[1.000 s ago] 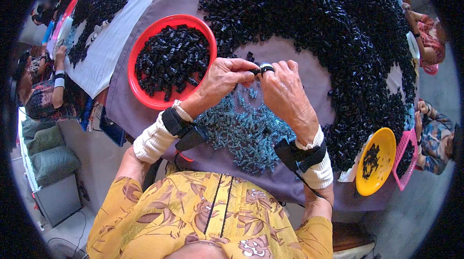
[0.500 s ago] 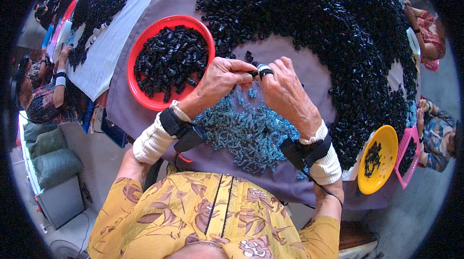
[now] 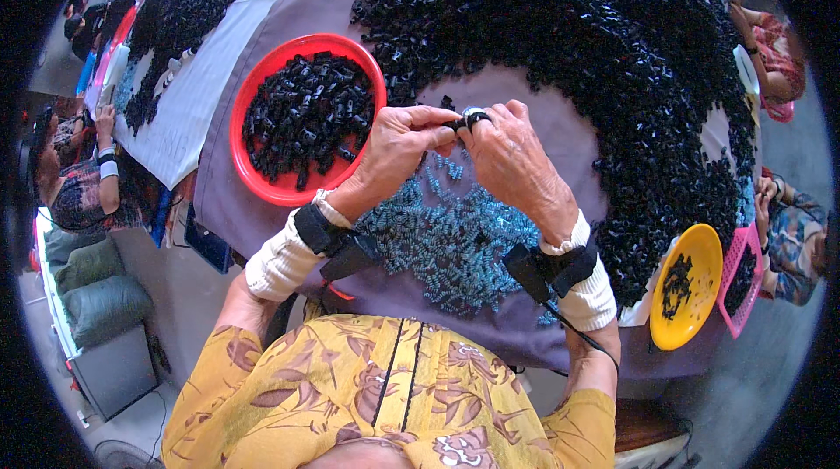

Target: Assembling small black plastic components by hand in a manufacturing setting.

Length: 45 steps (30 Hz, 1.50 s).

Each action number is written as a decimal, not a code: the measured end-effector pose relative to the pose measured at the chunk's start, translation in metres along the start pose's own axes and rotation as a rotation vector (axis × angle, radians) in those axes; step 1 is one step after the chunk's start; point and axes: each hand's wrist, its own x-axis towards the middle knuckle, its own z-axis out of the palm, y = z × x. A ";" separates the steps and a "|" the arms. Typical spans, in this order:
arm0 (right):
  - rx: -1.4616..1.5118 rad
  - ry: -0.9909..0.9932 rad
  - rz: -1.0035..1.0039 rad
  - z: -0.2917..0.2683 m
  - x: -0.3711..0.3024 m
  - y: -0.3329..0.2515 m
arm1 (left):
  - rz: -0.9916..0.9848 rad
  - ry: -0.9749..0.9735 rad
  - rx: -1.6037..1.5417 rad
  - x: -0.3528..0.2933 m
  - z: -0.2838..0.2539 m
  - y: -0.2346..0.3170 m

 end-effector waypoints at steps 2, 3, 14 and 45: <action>-0.128 -0.082 0.005 0.000 -0.002 0.002 | -0.021 -0.041 -0.034 0.000 -0.003 -0.001; -0.128 -0.081 0.004 0.000 0.000 -0.001 | -0.020 -0.041 -0.033 0.000 -0.003 -0.001; -0.265 0.173 -0.021 0.008 0.008 0.004 | -0.202 -0.195 -0.360 0.003 -0.002 -0.007; -0.086 0.148 -0.013 0.010 0.006 0.002 | -0.148 -0.203 -0.263 -0.003 -0.003 -0.001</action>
